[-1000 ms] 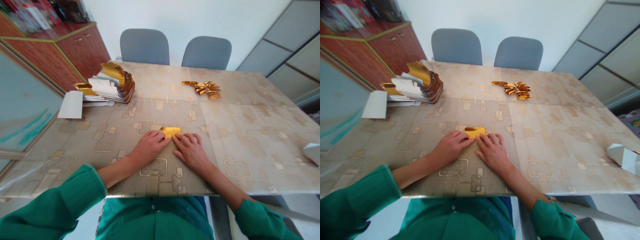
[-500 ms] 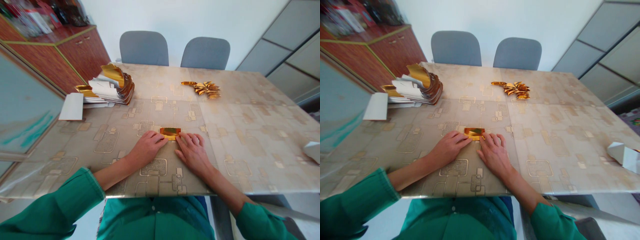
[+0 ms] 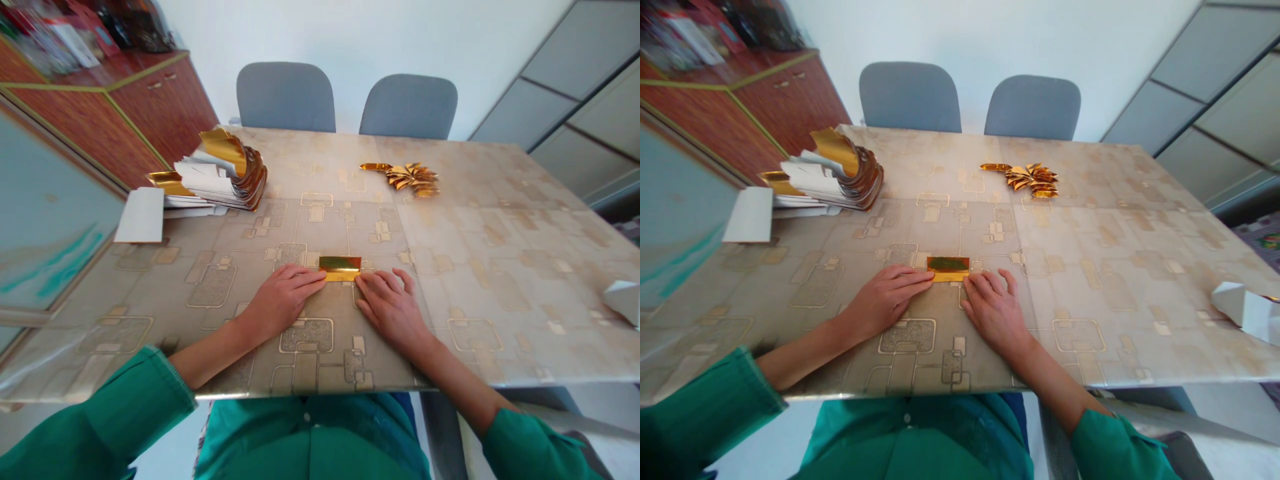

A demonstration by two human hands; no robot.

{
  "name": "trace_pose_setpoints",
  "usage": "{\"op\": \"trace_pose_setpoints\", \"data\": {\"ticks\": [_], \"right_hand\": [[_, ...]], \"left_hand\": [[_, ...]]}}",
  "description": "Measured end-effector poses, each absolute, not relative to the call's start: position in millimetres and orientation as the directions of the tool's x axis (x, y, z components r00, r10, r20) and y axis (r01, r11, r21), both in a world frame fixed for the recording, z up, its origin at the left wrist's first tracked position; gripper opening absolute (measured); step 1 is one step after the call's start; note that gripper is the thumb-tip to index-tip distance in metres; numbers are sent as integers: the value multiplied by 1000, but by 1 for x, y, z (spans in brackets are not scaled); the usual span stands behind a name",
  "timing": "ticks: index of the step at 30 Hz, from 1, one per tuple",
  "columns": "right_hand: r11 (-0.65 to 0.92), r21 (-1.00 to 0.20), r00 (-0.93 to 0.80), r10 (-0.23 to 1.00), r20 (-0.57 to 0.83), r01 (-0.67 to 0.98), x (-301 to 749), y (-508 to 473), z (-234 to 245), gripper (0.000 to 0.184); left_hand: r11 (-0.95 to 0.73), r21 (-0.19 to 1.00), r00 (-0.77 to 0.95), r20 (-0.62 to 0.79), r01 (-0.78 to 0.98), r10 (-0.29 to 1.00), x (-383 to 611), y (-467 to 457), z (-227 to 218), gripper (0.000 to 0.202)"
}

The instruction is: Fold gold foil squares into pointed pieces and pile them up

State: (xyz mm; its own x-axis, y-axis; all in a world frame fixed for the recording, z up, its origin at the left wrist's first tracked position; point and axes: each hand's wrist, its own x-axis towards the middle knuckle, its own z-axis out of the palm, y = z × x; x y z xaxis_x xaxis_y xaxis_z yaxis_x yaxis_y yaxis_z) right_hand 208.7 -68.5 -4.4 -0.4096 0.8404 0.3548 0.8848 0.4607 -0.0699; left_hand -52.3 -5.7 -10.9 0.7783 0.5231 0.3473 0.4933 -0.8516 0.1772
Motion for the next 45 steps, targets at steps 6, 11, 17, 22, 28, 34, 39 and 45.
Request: {"op": "trace_pose_setpoints", "data": {"ticks": [6, 11, 17, 22, 28, 34, 39, 45], "right_hand": [[437, -97, -362, 833, 418, 894, 205, -63, 1, 19], [412, -151, -321, 852, 415, 899, 207, -45, 12, 22], [391, -388, -245, 894, 375, 835, 207, -6, 20, 19], [392, -472, -262, 911, 319, 789, 202, 4, 9, 13], [359, -522, -214, 924, 318, 774, 200, 5, 5, 24], [351, -590, -198, 930, 309, 727, 203, 6, 7, 12], [326, -649, -134, 935, 327, 688, 203, 3, 12, 11], [320, -701, -129, 941, 313, 638, 205, 0, 15, 7]], "left_hand": [[-837, 233, 747, 378, 494, 546, -52, -4, -9, 25], [-787, 316, 708, 345, 530, 616, -34, 7, -3, 16], [-728, 354, 656, 320, 587, 684, -22, 14, -3, 24], [-707, 420, 634, 324, 569, 702, -23, 12, -5, 13], [-757, 386, 657, 380, 527, 651, -19, 11, -5, 9], [-814, 250, 715, 391, 524, 580, -17, 8, -6, 20], [-841, 184, 731, 424, 509, 535, -15, 7, -8, 22], [-840, 201, 731, 417, 505, 540, -14, 6, -5, 25]]}}
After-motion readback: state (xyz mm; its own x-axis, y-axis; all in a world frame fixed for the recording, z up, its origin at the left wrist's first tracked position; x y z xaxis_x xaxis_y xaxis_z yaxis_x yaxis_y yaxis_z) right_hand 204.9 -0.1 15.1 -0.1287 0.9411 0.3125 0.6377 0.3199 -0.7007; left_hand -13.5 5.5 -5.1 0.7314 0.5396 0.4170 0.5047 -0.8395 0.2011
